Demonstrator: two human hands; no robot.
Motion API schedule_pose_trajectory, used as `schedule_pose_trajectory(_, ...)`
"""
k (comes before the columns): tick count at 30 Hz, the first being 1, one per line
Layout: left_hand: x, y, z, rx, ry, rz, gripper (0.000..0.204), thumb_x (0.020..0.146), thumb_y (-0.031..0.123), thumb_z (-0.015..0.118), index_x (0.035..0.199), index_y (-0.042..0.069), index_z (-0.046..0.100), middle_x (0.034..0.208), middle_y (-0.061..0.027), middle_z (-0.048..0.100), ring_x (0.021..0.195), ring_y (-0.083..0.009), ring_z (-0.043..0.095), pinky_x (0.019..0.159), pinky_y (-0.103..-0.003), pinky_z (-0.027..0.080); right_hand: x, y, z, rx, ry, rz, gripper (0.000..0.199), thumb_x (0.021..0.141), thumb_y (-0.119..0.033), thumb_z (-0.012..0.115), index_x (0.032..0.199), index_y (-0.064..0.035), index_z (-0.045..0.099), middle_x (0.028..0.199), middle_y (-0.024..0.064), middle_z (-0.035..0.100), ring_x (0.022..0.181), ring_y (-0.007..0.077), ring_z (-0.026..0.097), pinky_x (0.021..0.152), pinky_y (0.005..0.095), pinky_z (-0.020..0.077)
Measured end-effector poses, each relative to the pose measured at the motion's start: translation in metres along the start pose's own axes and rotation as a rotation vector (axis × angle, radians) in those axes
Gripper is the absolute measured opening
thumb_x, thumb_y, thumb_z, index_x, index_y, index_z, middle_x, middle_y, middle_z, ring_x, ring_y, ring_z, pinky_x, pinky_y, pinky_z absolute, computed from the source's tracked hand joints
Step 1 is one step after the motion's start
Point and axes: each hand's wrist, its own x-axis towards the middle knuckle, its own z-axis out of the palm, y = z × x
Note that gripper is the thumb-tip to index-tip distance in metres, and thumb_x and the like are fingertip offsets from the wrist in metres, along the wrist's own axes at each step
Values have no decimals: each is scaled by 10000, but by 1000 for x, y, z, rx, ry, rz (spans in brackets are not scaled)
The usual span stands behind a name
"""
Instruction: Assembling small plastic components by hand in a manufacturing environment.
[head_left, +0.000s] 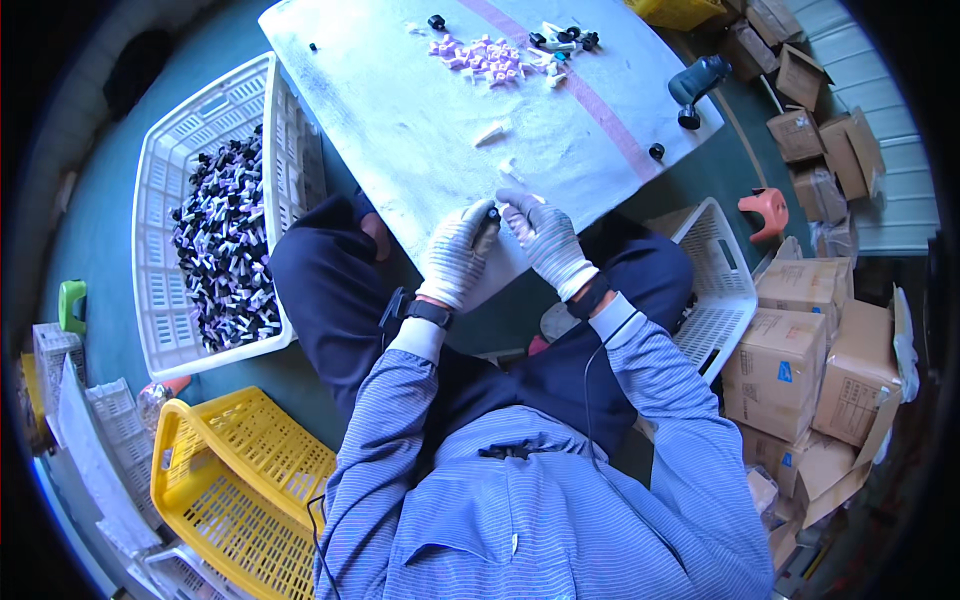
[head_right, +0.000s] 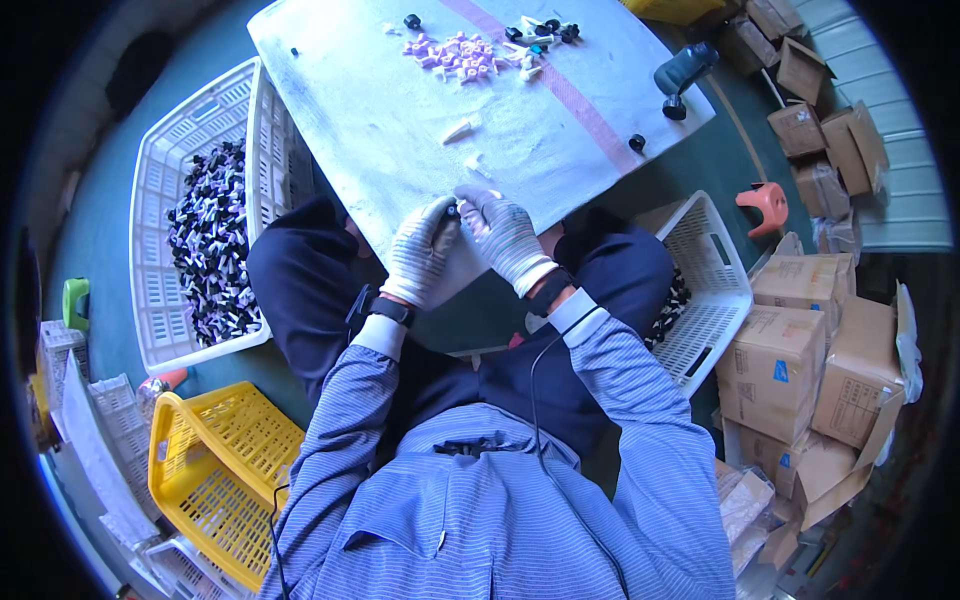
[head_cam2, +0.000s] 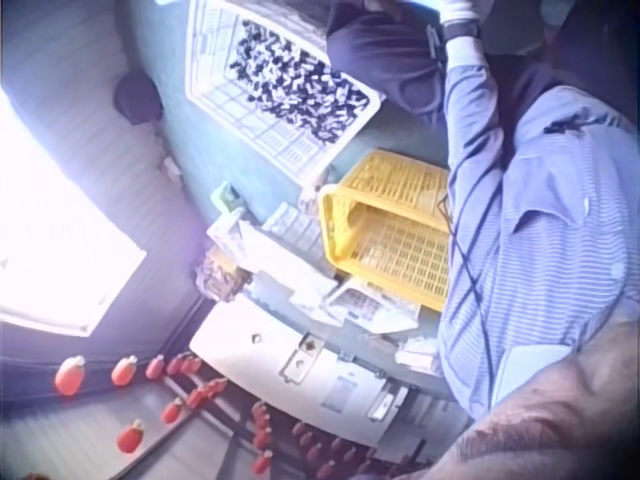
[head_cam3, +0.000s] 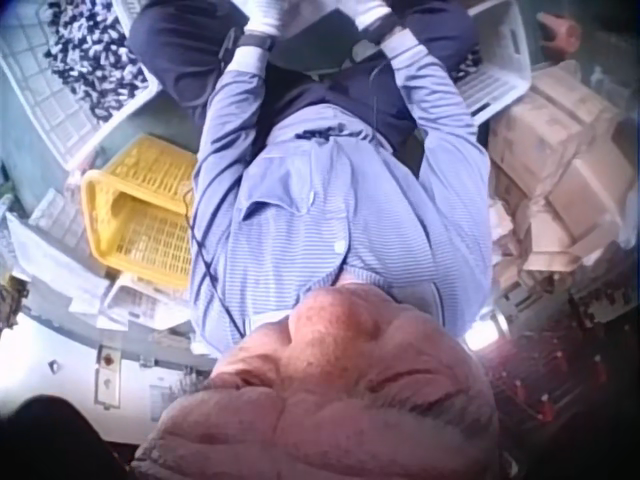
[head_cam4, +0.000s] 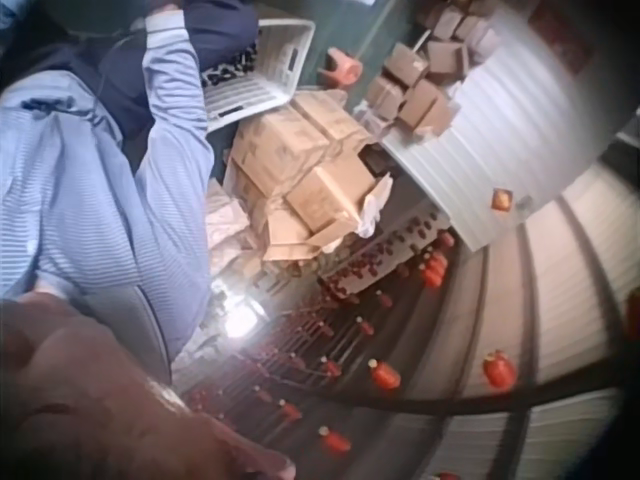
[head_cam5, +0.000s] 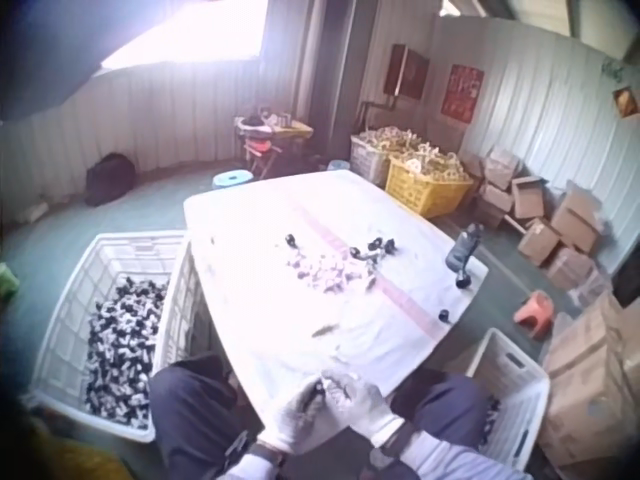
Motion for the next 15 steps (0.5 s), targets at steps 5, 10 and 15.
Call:
schedule_pose_trajectory(5,2,0,-2,8,-39,-6,326,919,243,636,1210,96,623,1098,-166,670,1017,-373,631,878,-439,500,-3,-8,-4,-22,-29,-21,217,966,-201,600,1121,-78,689,1023,173,693,961,360,667,821,413,535)
schedule_pose_trajectory(10,1,0,-1,-12,-19,-18,326,913,246,638,1203,98,625,1079,-159,670,1005,-370,627,875,-440,495,-1,-6,-1,37,19,-46,225,949,-183,618,1140,-86,686,991,172,693,927,359,670,785,415,538)
schedule_pose_trajectory(15,1,2,-2,16,8,17,327,898,233,647,1196,100,628,1066,-153,667,1000,-363,622,870,-440,492,-1,-5,-3,-97,-14,-157,258,914,-152,643,1166,-108,682,959,129,708,882,322,679,759,412,538)
